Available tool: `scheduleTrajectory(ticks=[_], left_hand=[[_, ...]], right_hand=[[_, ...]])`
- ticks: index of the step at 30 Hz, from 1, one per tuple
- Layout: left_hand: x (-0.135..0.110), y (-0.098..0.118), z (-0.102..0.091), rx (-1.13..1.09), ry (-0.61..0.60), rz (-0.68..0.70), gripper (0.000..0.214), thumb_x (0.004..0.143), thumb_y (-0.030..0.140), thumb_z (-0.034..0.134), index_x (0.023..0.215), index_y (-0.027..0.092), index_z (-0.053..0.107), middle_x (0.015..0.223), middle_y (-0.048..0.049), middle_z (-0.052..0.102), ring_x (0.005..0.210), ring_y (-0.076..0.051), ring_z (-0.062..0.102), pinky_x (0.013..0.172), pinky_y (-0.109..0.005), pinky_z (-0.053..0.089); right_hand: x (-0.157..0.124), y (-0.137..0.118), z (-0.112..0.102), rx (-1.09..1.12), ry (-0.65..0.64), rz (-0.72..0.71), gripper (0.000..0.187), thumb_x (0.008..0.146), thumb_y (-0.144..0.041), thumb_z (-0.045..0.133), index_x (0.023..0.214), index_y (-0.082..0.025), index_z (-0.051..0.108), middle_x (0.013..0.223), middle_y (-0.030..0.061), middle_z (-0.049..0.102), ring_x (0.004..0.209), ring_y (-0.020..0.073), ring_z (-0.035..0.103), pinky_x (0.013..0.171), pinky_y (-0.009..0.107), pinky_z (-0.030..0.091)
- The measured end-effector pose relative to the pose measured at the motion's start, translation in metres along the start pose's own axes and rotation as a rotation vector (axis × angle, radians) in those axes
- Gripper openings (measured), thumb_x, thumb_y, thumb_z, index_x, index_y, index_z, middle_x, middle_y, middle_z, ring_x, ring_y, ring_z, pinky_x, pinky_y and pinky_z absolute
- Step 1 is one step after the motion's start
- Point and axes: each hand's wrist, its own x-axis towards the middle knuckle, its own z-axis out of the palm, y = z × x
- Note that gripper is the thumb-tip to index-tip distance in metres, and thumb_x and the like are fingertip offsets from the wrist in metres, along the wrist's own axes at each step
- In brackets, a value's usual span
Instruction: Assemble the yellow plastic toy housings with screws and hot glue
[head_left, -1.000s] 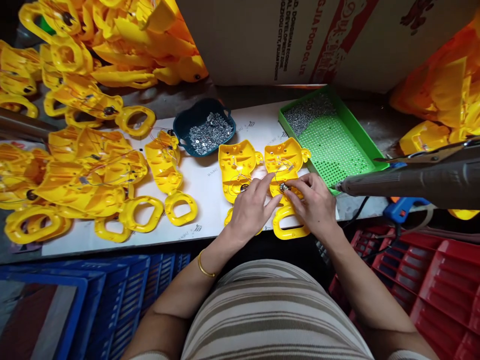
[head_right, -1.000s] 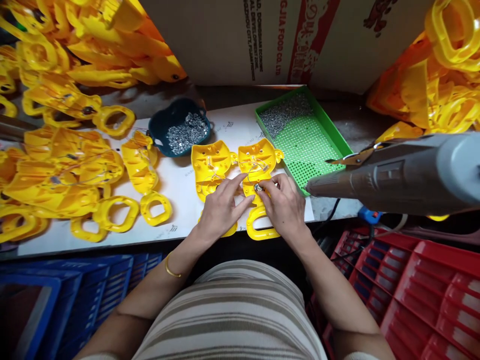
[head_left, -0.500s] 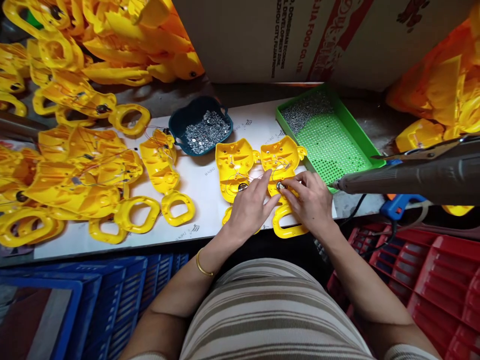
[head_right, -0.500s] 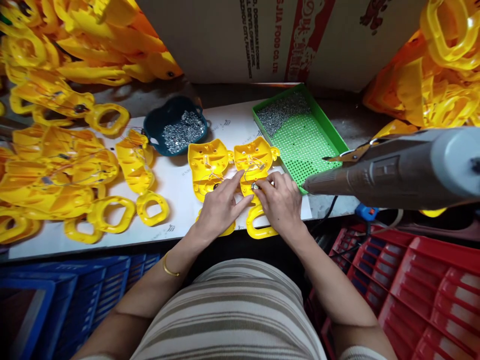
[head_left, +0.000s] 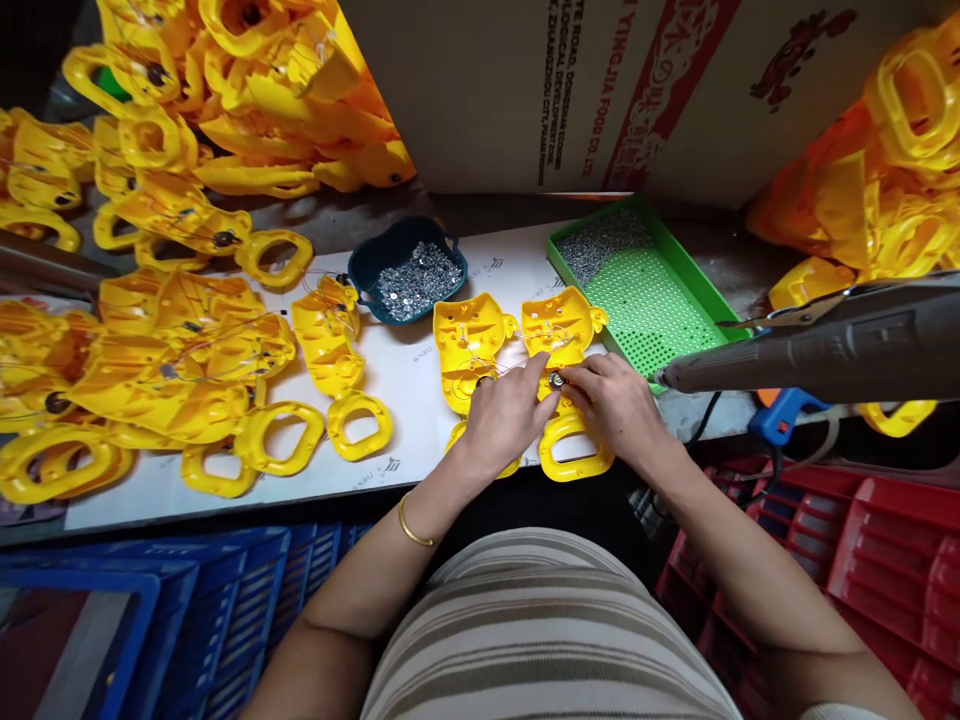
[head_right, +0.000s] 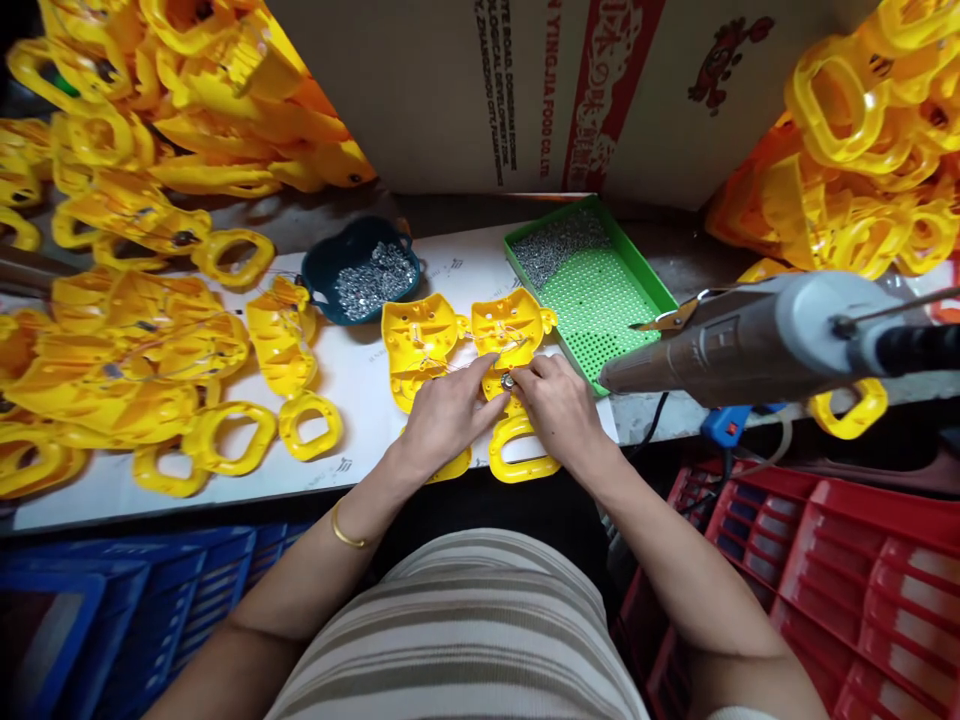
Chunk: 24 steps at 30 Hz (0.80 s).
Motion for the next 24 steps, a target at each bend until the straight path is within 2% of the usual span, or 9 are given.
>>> scheduleTrajectory(ticks=[5, 9, 11, 14, 17, 21, 24], left_hand=[[0.008, 0.002, -0.002, 0.055, -0.015, 0.008, 0.033, 0.093, 0.039, 0.054, 0.119, 0.019, 0.059, 0.1, -0.0087, 0.073, 0.092, -0.028, 0.07, 0.072, -0.032, 0.051], [0.011, 0.001, -0.002, 0.044, -0.021, 0.009, 0.031, 0.093, 0.039, 0.054, 0.116, 0.019, 0.059, 0.101, -0.0087, 0.072, 0.092, -0.028, 0.07, 0.073, -0.033, 0.051], [0.012, 0.001, -0.002, 0.048, -0.033, 0.003, 0.029, 0.093, 0.039, 0.054, 0.113, 0.019, 0.06, 0.099, -0.0093, 0.072, 0.091, -0.029, 0.07, 0.073, -0.034, 0.052], [0.014, 0.0, -0.003, 0.056, -0.055, -0.006, 0.028, 0.093, 0.04, 0.054, 0.109, 0.018, 0.061, 0.093, -0.0099, 0.072, 0.088, -0.03, 0.07, 0.073, -0.035, 0.052], [0.015, 0.001, -0.005, 0.064, -0.051, -0.007, 0.031, 0.093, 0.041, 0.055, 0.109, 0.017, 0.062, 0.091, -0.0109, 0.072, 0.087, -0.029, 0.07, 0.072, -0.035, 0.052], [0.004, -0.005, -0.013, 0.027, -0.009, 0.042, 0.035, 0.091, 0.04, 0.058, 0.117, 0.017, 0.064, 0.095, -0.0122, 0.073, 0.083, -0.028, 0.071, 0.07, -0.034, 0.053], [-0.013, -0.023, -0.022, -0.15, 0.149, 0.092, 0.03, 0.093, 0.035, 0.055, 0.116, 0.019, 0.067, 0.098, -0.0084, 0.074, 0.083, -0.021, 0.071, 0.074, -0.029, 0.053]], right_hand=[[0.001, -0.003, -0.004, 0.049, -0.086, 0.108, 0.021, 0.09, -0.024, 0.055, 0.101, -0.017, 0.071, 0.096, 0.0097, 0.058, 0.076, 0.0171, 0.055, 0.059, 0.026, 0.039], [-0.001, -0.005, -0.004, 0.04, -0.111, 0.174, 0.023, 0.091, -0.027, 0.053, 0.104, -0.018, 0.07, 0.103, 0.01, 0.057, 0.077, 0.0151, 0.055, 0.055, 0.024, 0.034], [-0.001, -0.007, -0.004, -0.029, -0.147, 0.212, 0.026, 0.093, -0.031, 0.049, 0.104, -0.021, 0.07, 0.105, 0.0085, 0.058, 0.074, 0.0139, 0.055, 0.05, 0.024, 0.028], [0.001, -0.011, -0.007, -0.148, -0.227, 0.199, 0.03, 0.096, -0.031, 0.042, 0.108, -0.025, 0.069, 0.106, 0.0064, 0.06, 0.074, 0.0133, 0.055, 0.047, 0.027, 0.018], [0.004, -0.013, -0.01, -0.204, -0.28, 0.138, 0.029, 0.096, -0.027, 0.042, 0.109, -0.025, 0.069, 0.107, 0.0068, 0.061, 0.078, 0.0135, 0.058, 0.047, 0.027, 0.017], [0.003, -0.009, -0.011, -0.186, -0.218, 0.113, 0.026, 0.095, -0.027, 0.046, 0.106, -0.024, 0.069, 0.105, 0.0072, 0.062, 0.073, 0.0133, 0.058, 0.046, 0.026, 0.021], [-0.004, -0.004, -0.006, -0.126, -0.086, 0.088, 0.026, 0.092, -0.024, 0.05, 0.11, -0.023, 0.068, 0.102, 0.0067, 0.062, 0.071, 0.0149, 0.059, 0.048, 0.026, 0.03]])
